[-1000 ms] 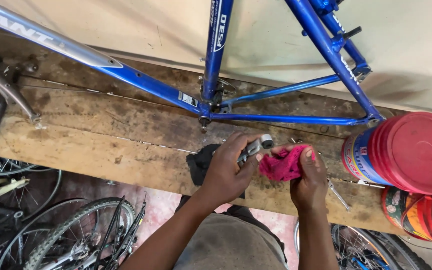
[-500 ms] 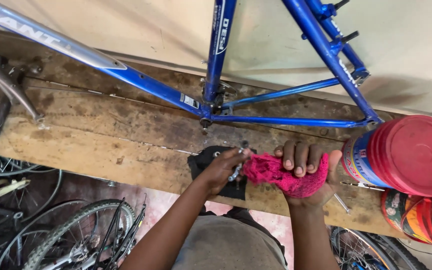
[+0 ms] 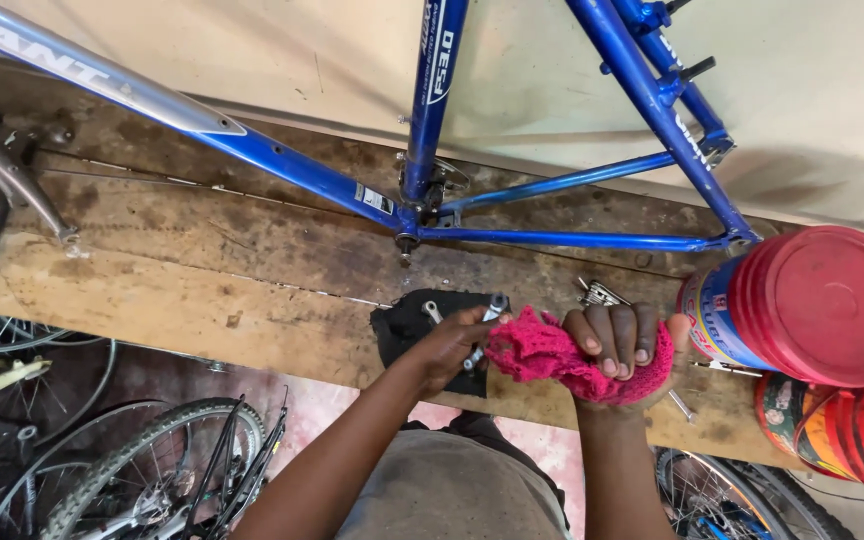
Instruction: The person wipes the blue bicycle frame with a pink cloth, then cleans a wrench and other small metal parts with the same cloth. They dip the cloth into a red bucket of liquid and continue wiping the frame and tools.
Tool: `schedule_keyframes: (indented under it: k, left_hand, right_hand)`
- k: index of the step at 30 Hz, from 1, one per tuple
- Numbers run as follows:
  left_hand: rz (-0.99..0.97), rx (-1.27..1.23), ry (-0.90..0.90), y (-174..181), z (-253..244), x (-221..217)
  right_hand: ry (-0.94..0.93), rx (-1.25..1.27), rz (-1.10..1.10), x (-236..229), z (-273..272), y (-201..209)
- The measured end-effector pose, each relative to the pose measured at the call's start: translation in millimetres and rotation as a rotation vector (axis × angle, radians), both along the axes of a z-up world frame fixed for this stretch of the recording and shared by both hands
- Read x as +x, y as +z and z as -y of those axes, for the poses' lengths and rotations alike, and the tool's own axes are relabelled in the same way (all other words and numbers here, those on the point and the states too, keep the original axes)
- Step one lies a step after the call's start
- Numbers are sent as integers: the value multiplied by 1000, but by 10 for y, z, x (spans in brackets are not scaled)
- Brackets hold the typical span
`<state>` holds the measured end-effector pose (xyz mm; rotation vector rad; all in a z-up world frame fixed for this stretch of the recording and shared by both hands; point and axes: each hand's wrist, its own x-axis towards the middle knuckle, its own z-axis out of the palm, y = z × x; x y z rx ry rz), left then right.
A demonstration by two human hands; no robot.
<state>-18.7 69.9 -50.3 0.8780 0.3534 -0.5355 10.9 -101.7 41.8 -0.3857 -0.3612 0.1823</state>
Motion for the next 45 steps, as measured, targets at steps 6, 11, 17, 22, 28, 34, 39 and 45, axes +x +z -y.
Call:
schedule_keyframes:
  k: [6, 11, 17, 22, 28, 34, 39, 45]
  left_hand:
    - [73, -159, 174, 156, -24, 84]
    - [176, -82, 324, 84, -184, 197]
    - [241, 38, 306, 98, -180, 172]
    - [271, 113, 247, 370, -27, 174]
    - [288, 219, 269, 389, -119, 174]
    - [363, 314, 129, 540, -207, 109]
    - [380, 327, 111, 531, -119, 126]
    - [292, 114, 98, 644, -128, 116]
  right_hand:
    - [106, -5, 46, 5, 53, -76]
    - [48, -225, 83, -2, 163, -281]
    - [-230, -1039, 104, -16, 255, -523]
    - [-201, -1336, 176, -46, -104, -140]
    - [-293, -1327, -33, -53, -123, -332]
    - [-371, -1027, -92, -25, 28, -534]
    - [-293, -845, -200, 5, -55, -438]
    - [-314, -796, -220, -7, -153, -352]
